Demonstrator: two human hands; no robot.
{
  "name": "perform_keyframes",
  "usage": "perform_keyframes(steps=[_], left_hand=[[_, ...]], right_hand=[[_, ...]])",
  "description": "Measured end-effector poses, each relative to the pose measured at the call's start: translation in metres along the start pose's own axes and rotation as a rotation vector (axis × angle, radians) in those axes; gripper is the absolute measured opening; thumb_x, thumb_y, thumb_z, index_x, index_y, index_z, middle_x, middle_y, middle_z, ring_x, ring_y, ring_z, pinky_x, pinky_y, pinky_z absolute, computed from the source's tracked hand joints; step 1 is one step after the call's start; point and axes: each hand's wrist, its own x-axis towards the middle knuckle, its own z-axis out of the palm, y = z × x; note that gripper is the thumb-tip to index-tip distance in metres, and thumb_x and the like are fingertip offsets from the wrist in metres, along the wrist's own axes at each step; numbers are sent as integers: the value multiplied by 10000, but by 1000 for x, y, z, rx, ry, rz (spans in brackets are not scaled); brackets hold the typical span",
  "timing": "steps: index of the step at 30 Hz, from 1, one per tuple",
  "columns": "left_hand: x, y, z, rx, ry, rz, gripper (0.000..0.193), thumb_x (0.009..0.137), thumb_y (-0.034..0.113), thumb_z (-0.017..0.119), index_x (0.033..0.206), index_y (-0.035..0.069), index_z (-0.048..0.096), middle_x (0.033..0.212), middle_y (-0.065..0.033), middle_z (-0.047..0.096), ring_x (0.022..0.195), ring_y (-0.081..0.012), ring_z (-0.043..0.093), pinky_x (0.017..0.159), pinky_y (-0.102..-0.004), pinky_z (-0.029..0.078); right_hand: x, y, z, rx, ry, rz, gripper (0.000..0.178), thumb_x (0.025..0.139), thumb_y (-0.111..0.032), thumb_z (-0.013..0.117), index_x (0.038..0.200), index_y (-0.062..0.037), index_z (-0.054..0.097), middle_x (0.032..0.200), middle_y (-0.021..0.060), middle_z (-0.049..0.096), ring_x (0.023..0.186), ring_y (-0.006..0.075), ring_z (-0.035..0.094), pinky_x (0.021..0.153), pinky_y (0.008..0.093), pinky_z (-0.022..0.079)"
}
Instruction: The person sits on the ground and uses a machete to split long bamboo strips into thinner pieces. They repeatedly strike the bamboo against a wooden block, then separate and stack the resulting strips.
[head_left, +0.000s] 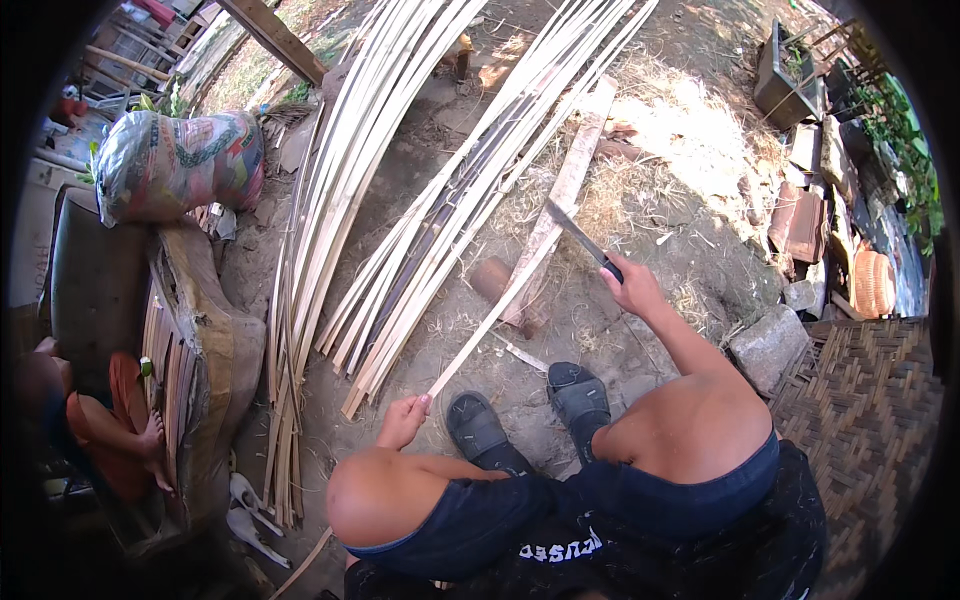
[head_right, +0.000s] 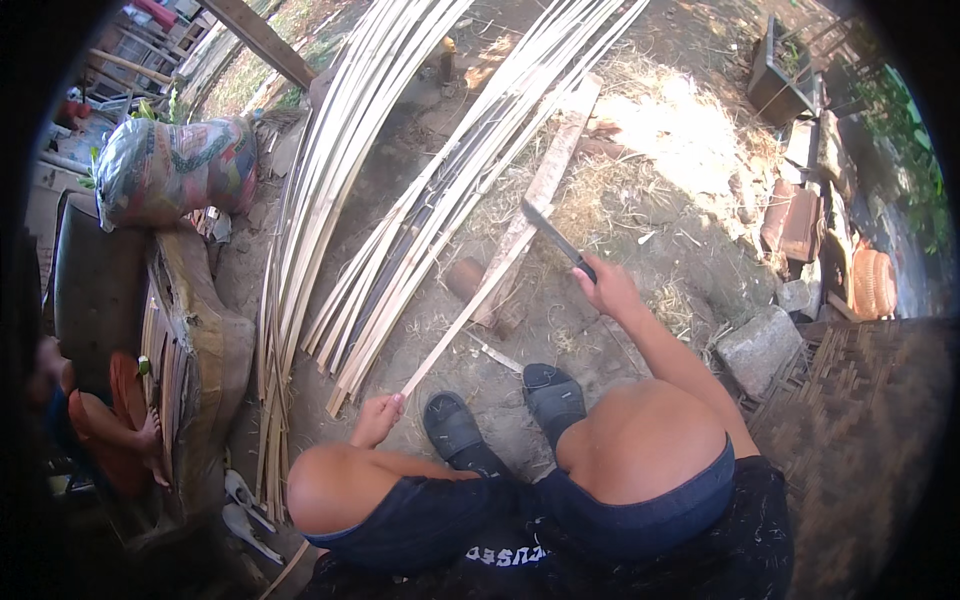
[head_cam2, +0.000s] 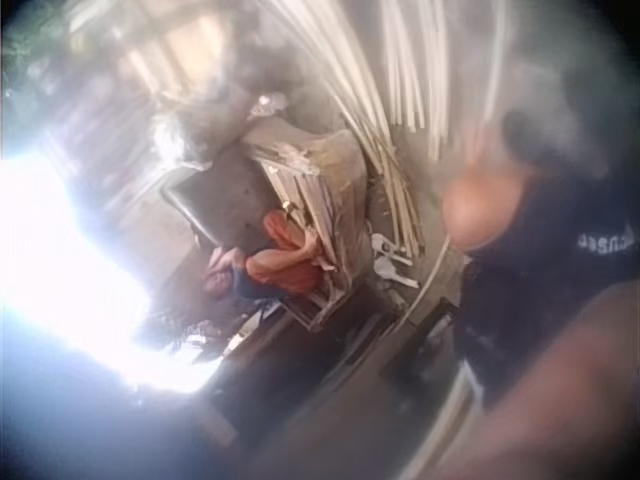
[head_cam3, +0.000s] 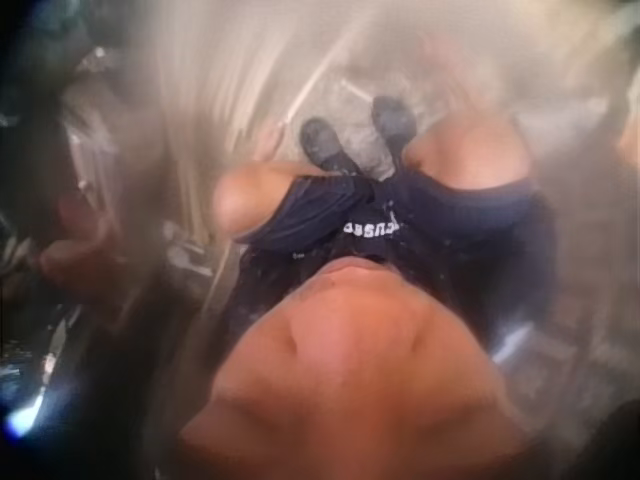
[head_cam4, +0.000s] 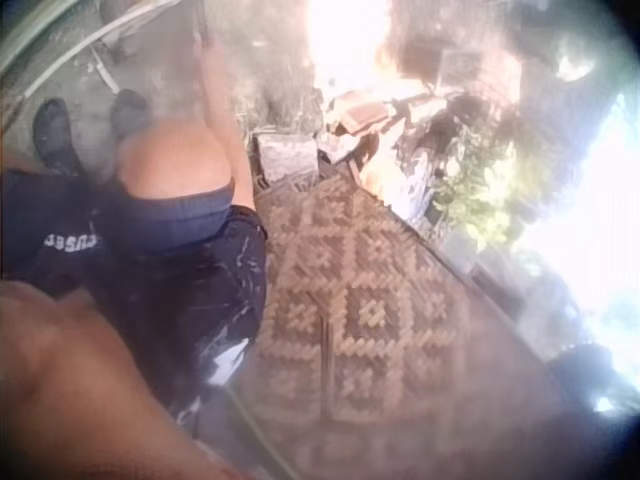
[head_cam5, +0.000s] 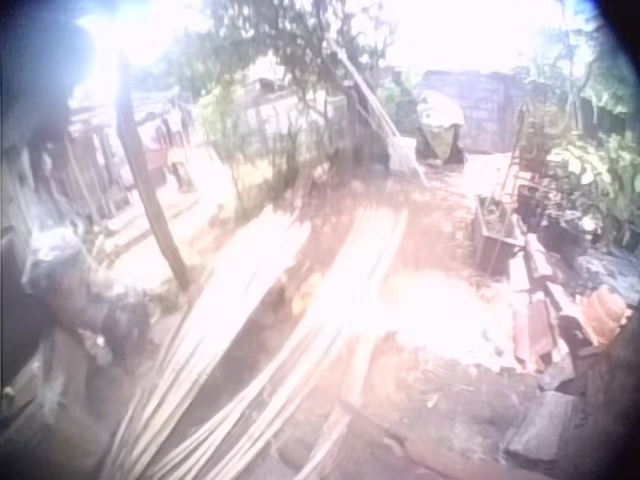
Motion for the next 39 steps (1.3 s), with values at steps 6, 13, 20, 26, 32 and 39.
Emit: perform_keyframes(steps=[6,13,20,26,32,39], left_hand=[[-15,10,9,-79,14,-71,426,1005,350,577,739,23,636,569,16,510,525,-57,441,488,-255,344],[-38,8,-16,-98,-16,-158,437,1007,358,581,729,23,619,545,21,491,494,-52,417,455,-254,317],[-49,-9,-27,-81,-34,-216,441,1008,364,563,726,32,626,524,4,505,452,-65,427,429,-249,319],[-28,-8,6,-156,-77,-220,389,991,338,583,778,17,630,586,-17,564,536,-95,536,511,-260,422],[48,65,61,-43,-2,122,362,1008,305,559,832,0,639,608,-18,572,558,-100,524,542,-300,432],[56,47,48,-40,41,173,341,1015,278,556,836,4,653,596,7,539,557,-62,473,514,-273,386]], right_hand=[[-27,-28,6,-145,-114,-385,380,946,-356,609,1216,-88,629,953,236,697,874,444,669,769,519,528],[0,-21,-15,48,128,-143,393,948,-357,604,1229,-82,609,918,247,689,852,453,662,777,509,527],[7,0,-35,-13,207,140,432,969,-376,569,1273,-71,596,961,258,689,889,454,665,779,492,529],[-25,-33,-13,10,57,-92,420,960,-343,602,1275,-66,593,947,262,688,888,435,670,782,488,530],[-80,-86,30,-130,-351,-359,453,967,-420,563,1274,-89,602,952,234,683,817,473,657,726,492,548],[-38,-41,19,-25,-69,-155,414,951,-361,603,1275,-102,600,967,255,684,863,447,666,737,499,539]])
